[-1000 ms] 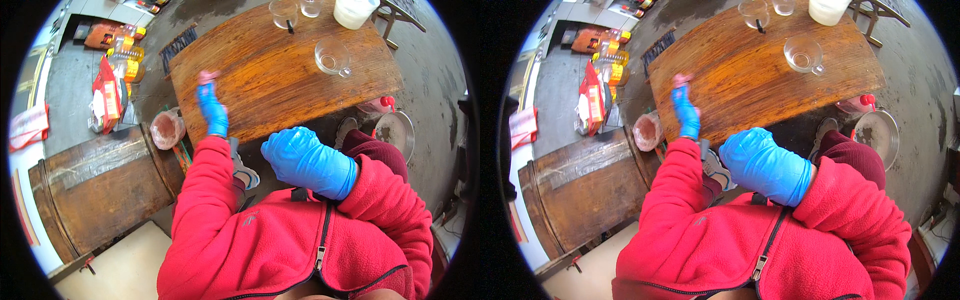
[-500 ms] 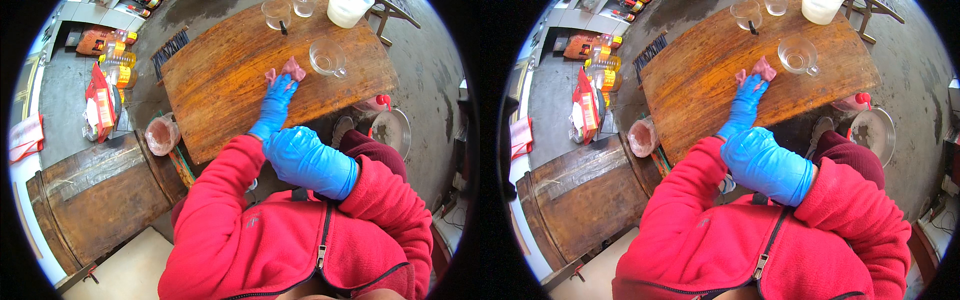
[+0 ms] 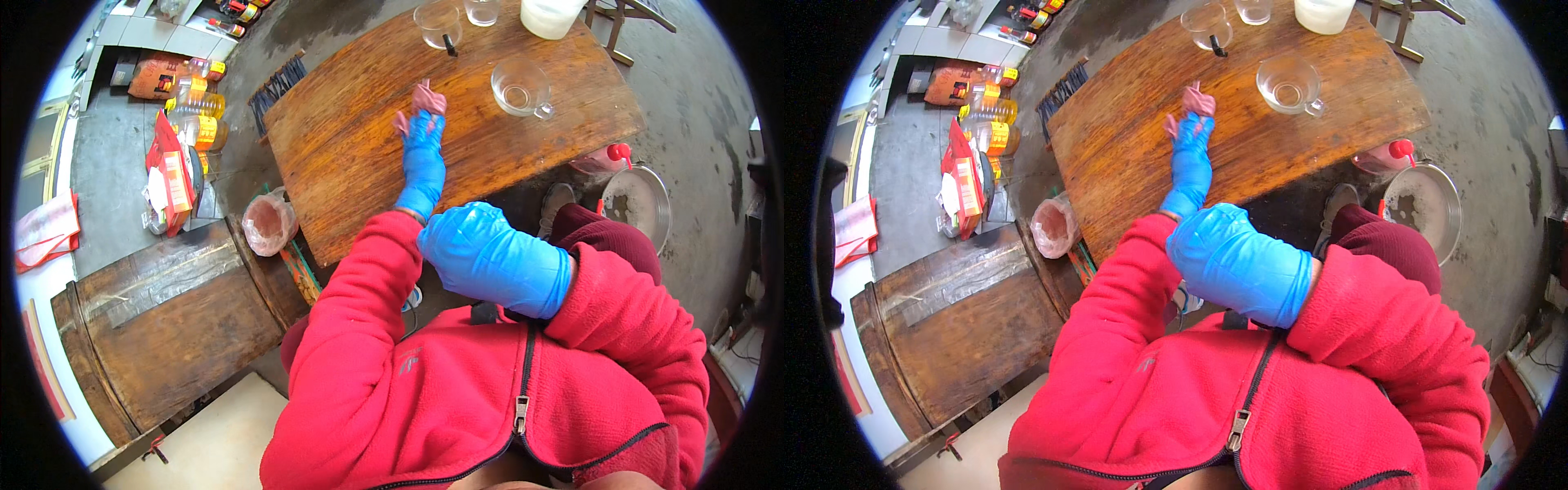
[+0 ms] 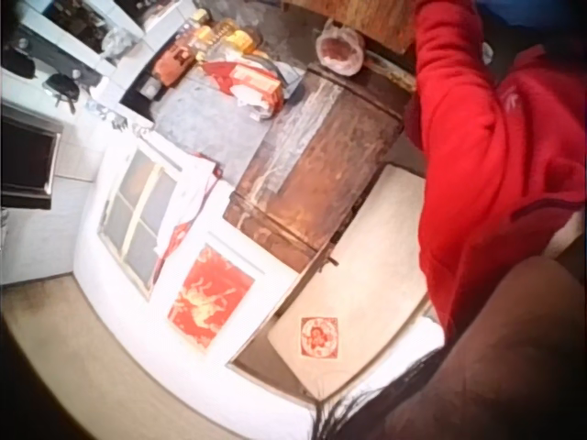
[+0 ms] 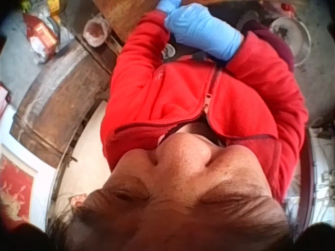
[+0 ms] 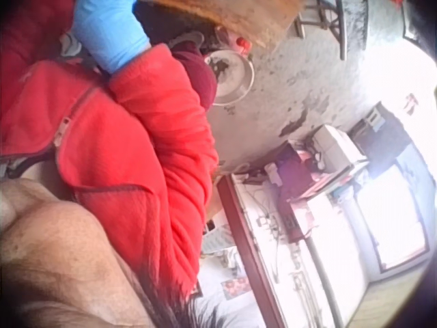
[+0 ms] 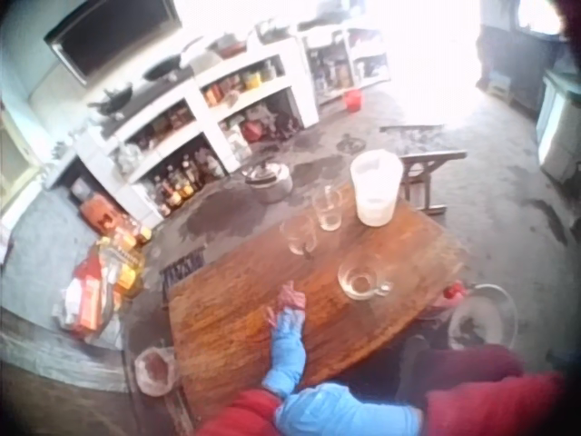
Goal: The person wipes a wooden table with a pink cloth, repeatedly dipping the cloth into a metal bowl of soapy water and wringing it out. They move two clear glass mugs aside to reach the surface, then wipe the table in multiple passes. The person also handles a pink plastic bottle and a white plastic jug on the table.
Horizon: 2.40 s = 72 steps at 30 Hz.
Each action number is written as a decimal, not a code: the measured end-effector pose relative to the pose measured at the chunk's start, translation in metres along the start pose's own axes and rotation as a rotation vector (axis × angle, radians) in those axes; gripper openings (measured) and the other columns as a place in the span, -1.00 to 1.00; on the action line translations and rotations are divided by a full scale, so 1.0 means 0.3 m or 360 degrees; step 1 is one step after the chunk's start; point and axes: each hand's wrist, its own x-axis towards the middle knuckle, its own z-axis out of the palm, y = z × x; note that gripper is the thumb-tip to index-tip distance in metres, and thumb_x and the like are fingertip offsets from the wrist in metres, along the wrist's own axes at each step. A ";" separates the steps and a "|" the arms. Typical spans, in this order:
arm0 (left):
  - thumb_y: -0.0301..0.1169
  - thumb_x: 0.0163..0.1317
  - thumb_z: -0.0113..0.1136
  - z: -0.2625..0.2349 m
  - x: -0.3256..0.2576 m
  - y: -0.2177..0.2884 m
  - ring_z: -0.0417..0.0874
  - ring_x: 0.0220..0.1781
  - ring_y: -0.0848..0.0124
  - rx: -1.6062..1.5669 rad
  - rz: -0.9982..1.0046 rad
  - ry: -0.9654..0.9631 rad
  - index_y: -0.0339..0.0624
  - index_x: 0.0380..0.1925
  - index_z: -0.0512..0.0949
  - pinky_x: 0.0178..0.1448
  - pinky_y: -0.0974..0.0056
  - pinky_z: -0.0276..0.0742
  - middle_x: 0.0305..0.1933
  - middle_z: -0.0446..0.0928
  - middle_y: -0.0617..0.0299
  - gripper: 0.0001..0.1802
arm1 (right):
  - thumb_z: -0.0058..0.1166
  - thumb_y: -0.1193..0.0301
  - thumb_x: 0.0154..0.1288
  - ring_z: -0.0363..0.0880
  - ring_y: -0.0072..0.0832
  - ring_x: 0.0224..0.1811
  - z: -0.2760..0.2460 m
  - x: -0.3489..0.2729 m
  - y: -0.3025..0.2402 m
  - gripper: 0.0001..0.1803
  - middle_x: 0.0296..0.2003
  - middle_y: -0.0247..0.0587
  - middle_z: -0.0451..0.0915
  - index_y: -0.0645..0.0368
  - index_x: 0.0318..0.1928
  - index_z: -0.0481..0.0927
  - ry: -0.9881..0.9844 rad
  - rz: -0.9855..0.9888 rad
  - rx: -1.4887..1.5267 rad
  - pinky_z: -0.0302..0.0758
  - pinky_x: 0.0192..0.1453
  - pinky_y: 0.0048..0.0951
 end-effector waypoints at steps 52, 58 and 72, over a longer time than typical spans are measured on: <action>-0.09 0.40 0.08 0.276 0.149 0.221 0.64 -0.32 0.06 0.0840 0.0005 -0.0084 -0.22 -0.24 0.61 -0.24 0.02 0.44 -0.36 0.64 -0.04 -0.61 | 0.16 0.34 -0.08 0.51 -0.33 -0.61 -0.090 -0.094 0.075 -0.84 -0.61 -0.21 0.48 0.11 -0.48 0.49 0.0618 -0.0020 0.0178 0.42 -0.58 -0.28; -0.10 0.42 0.08 0.275 0.167 0.202 0.62 -0.37 0.23 0.1000 0.0027 -0.0065 -0.27 -0.18 0.60 -0.25 0.12 0.45 -0.39 0.64 0.08 -0.60 | 0.14 0.37 -0.08 0.52 -0.28 -0.57 -0.056 -0.081 0.089 -0.85 -0.58 -0.19 0.49 0.12 -0.45 0.51 0.0703 -0.0099 0.0202 0.45 -0.54 -0.28; -0.13 0.34 0.16 -0.114 0.098 0.240 0.45 -0.56 0.55 -0.1098 -0.0858 0.0210 0.02 -0.43 0.49 -0.40 0.38 0.37 -0.58 0.49 0.38 -0.75 | 0.15 0.37 0.00 0.64 -0.22 -0.50 -0.135 -0.073 0.051 -0.90 -0.56 -0.14 0.57 0.11 -0.45 0.57 0.0294 0.0242 0.0453 0.50 -0.52 -0.23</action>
